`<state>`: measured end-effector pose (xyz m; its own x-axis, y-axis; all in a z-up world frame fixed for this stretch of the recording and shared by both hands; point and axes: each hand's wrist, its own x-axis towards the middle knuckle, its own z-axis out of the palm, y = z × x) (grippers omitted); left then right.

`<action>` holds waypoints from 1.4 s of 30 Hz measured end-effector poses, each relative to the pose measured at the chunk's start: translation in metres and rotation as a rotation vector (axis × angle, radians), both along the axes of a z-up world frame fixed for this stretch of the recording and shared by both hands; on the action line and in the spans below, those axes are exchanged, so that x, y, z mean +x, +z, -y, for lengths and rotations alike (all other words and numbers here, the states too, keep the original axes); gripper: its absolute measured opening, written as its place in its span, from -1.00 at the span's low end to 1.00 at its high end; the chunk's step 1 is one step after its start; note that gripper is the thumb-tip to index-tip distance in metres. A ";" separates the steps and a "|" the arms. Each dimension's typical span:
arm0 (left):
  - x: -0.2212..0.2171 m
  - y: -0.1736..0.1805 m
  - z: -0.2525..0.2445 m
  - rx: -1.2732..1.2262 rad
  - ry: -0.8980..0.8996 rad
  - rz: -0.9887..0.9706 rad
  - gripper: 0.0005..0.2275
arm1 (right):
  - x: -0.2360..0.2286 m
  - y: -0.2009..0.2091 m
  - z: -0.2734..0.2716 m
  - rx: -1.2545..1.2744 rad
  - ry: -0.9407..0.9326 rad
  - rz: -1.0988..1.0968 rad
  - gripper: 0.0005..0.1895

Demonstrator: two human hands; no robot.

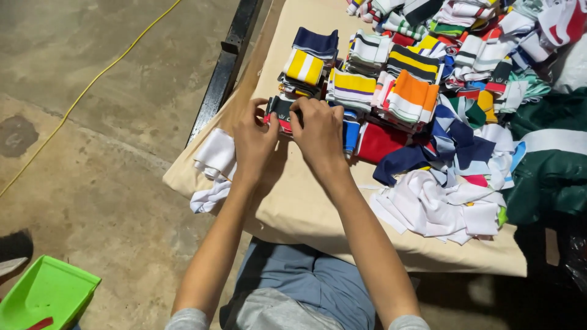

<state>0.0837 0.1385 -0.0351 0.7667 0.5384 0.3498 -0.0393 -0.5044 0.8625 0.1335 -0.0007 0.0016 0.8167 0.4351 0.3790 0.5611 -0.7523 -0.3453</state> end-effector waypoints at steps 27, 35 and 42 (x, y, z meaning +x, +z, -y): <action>-0.006 -0.009 0.000 -0.039 -0.040 -0.039 -0.84 | -0.021 0.001 0.024 0.031 0.190 0.131 -0.67; -0.013 0.014 0.007 0.149 -0.117 0.023 -0.79 | -0.011 -0.020 0.023 0.024 0.271 0.197 -0.86; -0.006 -0.005 0.003 0.293 -0.117 0.052 -0.83 | -0.014 -0.014 0.023 0.043 0.251 0.202 -0.80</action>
